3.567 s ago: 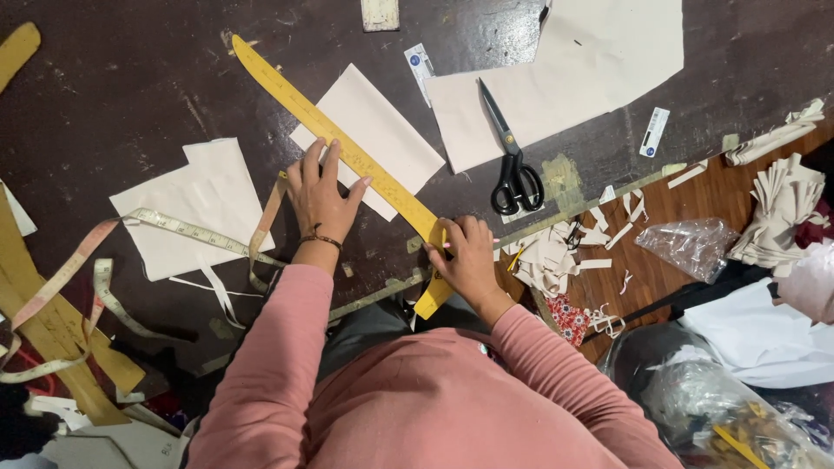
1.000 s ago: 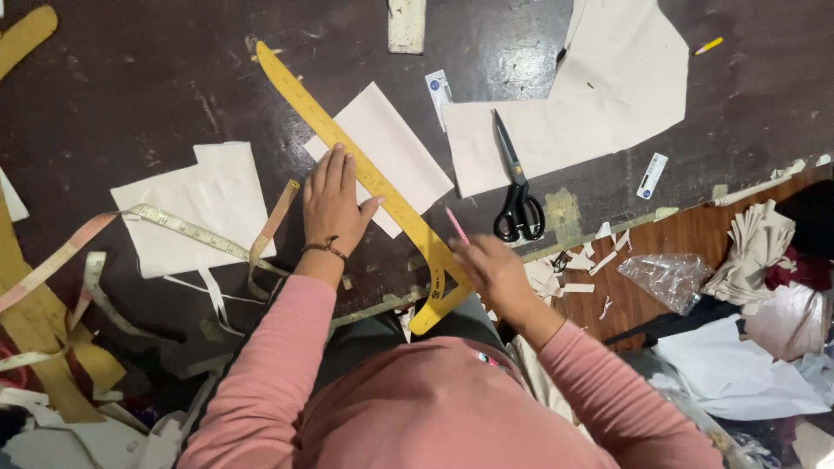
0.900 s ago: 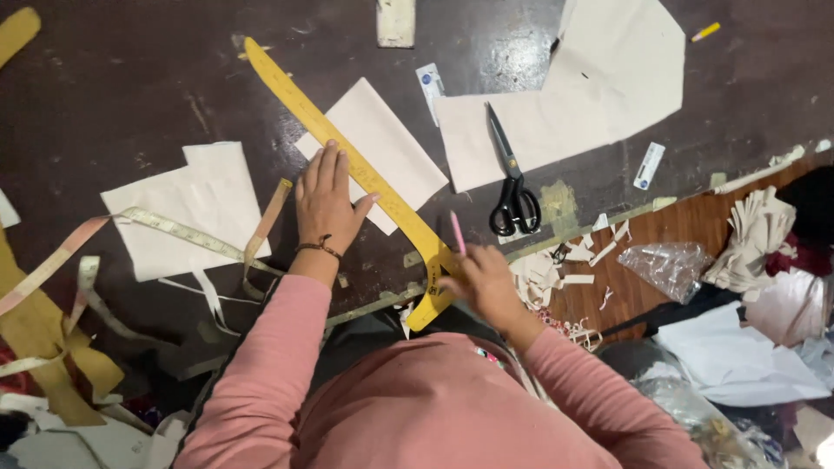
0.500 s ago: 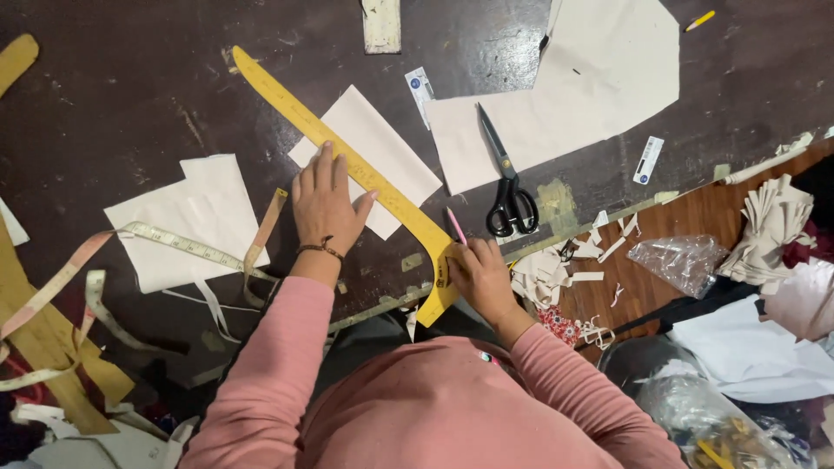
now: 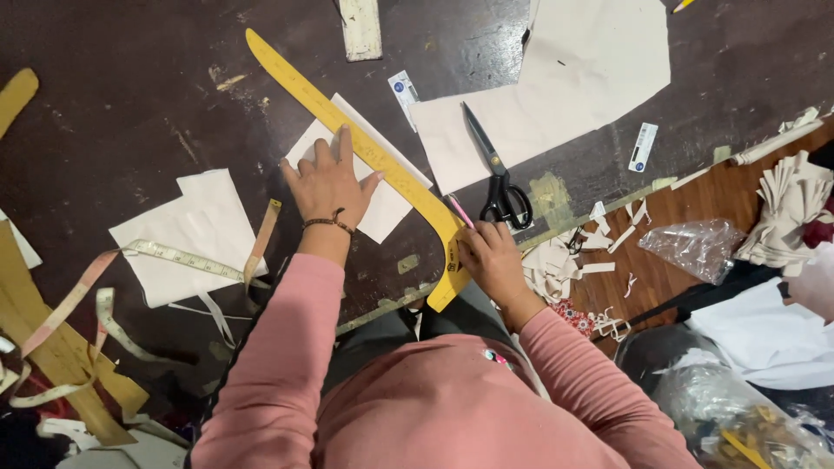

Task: Marking fabric with a pencil and ruler before cutting out pattern pieces with scissors.

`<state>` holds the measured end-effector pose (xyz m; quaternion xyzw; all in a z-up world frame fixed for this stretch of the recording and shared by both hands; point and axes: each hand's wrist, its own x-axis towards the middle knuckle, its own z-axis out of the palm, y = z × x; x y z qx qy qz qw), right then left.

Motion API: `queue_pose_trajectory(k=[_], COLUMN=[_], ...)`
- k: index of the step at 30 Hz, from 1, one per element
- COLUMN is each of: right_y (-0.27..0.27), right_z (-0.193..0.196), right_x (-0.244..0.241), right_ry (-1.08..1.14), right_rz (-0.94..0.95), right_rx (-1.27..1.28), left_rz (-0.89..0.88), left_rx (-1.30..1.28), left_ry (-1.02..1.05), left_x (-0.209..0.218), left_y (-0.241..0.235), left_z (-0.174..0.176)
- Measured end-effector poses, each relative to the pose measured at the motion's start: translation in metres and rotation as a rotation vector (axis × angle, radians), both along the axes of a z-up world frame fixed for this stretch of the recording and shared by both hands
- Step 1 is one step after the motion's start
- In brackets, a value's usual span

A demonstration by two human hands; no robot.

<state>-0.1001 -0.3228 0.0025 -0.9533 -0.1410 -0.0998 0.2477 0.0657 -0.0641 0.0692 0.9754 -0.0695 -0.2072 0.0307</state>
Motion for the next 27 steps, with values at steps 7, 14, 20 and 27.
queue_pose_trajectory(k=[7,14,20,27], right_y=[-0.005,-0.007,-0.009,-0.006], right_z=[-0.003,-0.004,-0.007,0.002], right_x=[0.000,-0.001,-0.002,0.001], right_ry=[0.009,0.009,-0.001,0.017], right_rz=[0.012,0.020,0.039,0.032], right_rx=[0.007,0.001,0.002,0.021], left_rz=[-0.006,0.010,-0.001,0.009], left_rx=[0.063,0.018,0.007,0.000], left_ry=[0.002,-0.016,-0.068,-0.064], left_x=[0.001,-0.002,-0.004,-0.002], left_y=[-0.003,-0.002,0.001,-0.003], left_z=[-0.018,-0.018,-0.032,-0.022])
